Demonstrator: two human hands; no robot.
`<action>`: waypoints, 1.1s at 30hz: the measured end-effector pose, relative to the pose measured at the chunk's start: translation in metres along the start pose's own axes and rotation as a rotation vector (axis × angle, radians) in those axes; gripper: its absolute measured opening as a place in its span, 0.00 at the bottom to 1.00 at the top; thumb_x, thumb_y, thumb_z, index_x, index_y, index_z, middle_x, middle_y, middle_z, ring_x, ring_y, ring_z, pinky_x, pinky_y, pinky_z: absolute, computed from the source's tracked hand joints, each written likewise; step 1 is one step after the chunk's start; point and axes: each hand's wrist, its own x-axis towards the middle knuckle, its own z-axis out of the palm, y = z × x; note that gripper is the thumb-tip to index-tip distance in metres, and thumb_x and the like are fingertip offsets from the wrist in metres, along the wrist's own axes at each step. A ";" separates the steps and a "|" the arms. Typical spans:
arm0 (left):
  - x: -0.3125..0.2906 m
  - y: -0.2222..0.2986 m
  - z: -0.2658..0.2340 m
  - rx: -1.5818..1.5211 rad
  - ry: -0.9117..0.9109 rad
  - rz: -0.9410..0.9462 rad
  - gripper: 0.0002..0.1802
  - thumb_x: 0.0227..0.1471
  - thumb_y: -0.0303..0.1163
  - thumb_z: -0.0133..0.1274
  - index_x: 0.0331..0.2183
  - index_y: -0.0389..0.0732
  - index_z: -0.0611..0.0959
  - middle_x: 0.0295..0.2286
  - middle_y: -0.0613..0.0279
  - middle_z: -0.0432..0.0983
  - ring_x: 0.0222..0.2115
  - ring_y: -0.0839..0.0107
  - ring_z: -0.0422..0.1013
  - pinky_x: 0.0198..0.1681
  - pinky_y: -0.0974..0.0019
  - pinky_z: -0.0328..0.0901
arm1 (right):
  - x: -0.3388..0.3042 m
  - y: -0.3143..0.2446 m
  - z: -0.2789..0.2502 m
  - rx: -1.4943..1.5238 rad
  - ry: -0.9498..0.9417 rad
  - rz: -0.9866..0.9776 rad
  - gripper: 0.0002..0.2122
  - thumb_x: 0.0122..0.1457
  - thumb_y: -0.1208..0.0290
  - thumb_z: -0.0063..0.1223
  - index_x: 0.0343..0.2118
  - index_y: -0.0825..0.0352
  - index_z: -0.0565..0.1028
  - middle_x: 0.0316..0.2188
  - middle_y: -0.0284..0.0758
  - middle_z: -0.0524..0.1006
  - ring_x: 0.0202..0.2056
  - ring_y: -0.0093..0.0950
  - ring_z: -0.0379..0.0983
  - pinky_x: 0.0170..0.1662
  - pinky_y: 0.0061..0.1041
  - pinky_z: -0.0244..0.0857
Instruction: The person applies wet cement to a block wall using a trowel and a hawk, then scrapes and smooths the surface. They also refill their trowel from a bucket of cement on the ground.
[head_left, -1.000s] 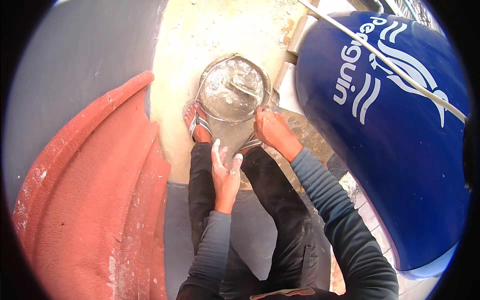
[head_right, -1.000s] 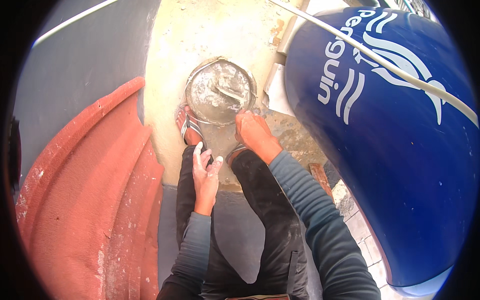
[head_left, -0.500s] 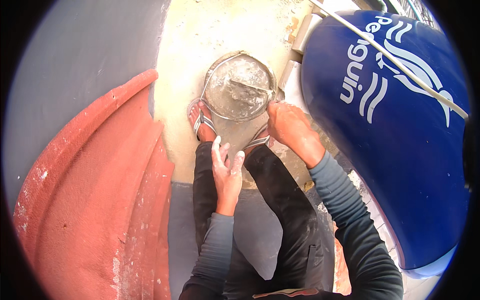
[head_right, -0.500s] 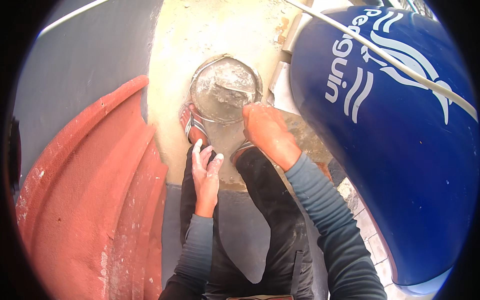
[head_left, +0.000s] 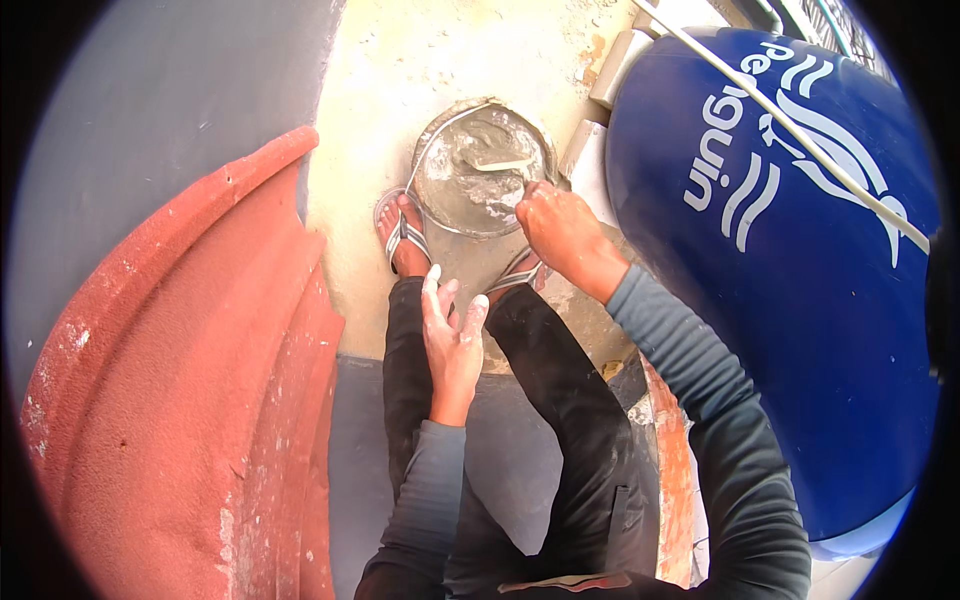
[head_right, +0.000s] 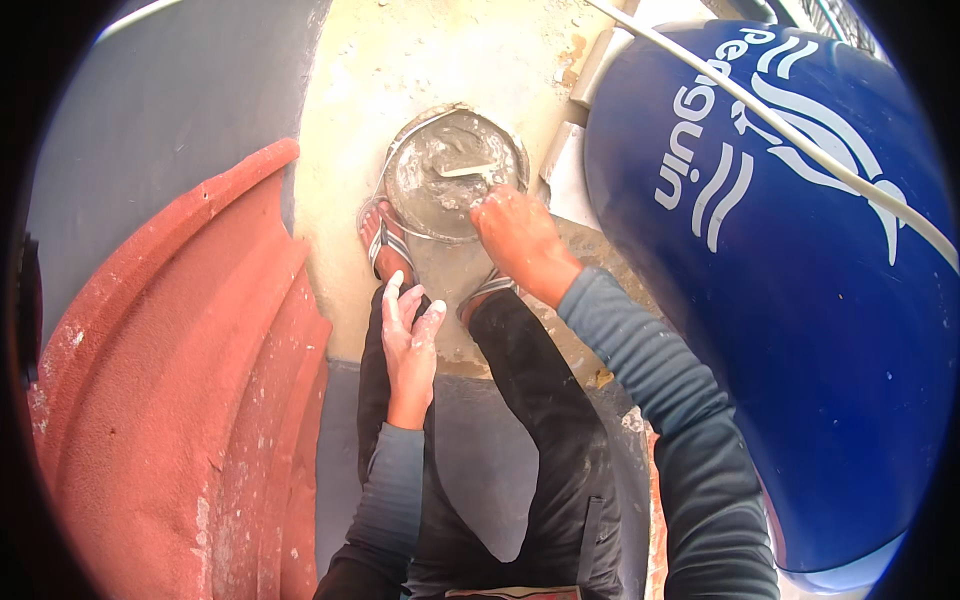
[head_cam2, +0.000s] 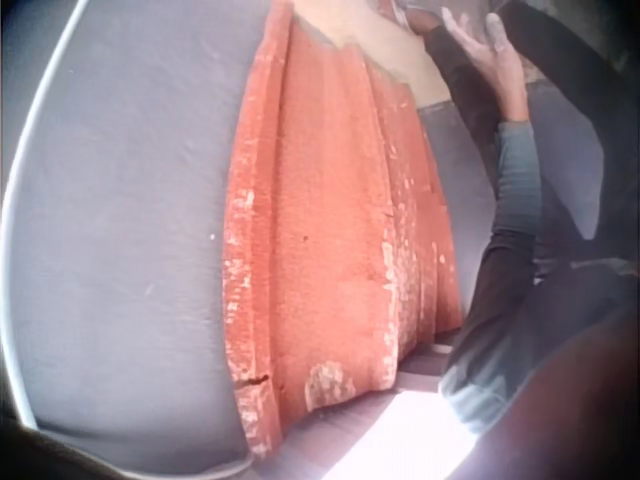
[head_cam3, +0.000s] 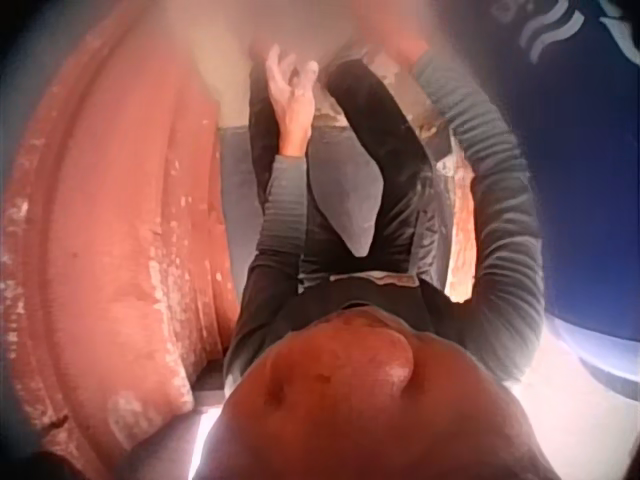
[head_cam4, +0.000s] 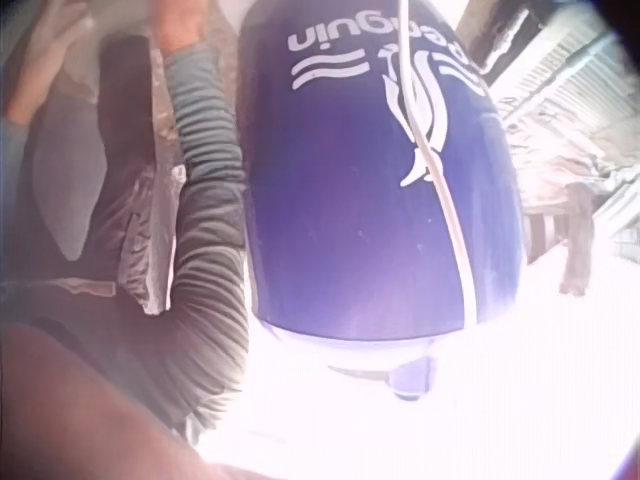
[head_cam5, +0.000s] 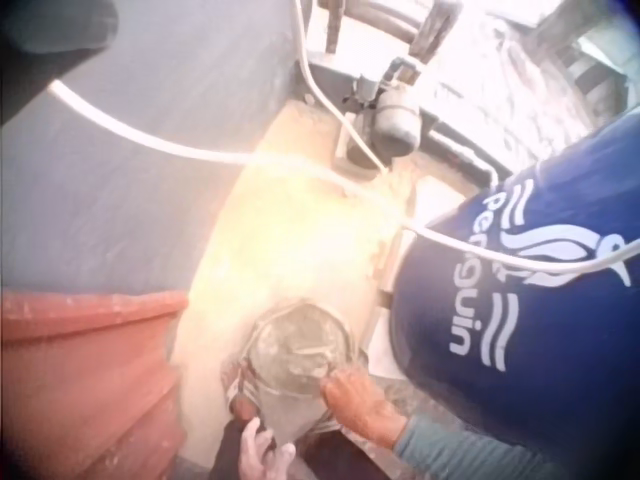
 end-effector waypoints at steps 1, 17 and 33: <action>0.001 0.002 0.002 0.009 -0.010 -0.001 0.45 0.56 0.35 0.62 0.67 0.41 0.58 0.58 0.38 0.63 0.63 0.52 0.59 0.66 0.50 0.54 | -0.020 -0.004 -0.008 0.012 0.009 0.044 0.06 0.54 0.75 0.55 0.27 0.64 0.83 0.28 0.39 0.81 0.37 0.38 0.81 0.38 0.36 0.77; 0.004 0.011 0.012 0.037 -0.032 0.017 0.45 0.55 0.37 0.63 0.67 0.41 0.58 0.58 0.41 0.64 0.63 0.52 0.59 0.66 0.48 0.51 | -0.006 0.013 0.084 0.306 0.025 0.158 0.07 0.56 0.74 0.50 0.29 0.71 0.78 0.33 0.53 0.79 0.37 0.49 0.79 0.41 0.45 0.73; 0.009 0.012 0.012 -0.029 -0.042 0.023 0.43 0.57 0.33 0.61 0.67 0.40 0.57 0.59 0.39 0.62 0.63 0.54 0.59 0.66 0.51 0.54 | 0.014 0.042 0.082 0.545 0.042 0.232 0.09 0.59 0.73 0.49 0.31 0.77 0.74 0.30 0.57 0.77 0.37 0.56 0.76 0.43 0.49 0.70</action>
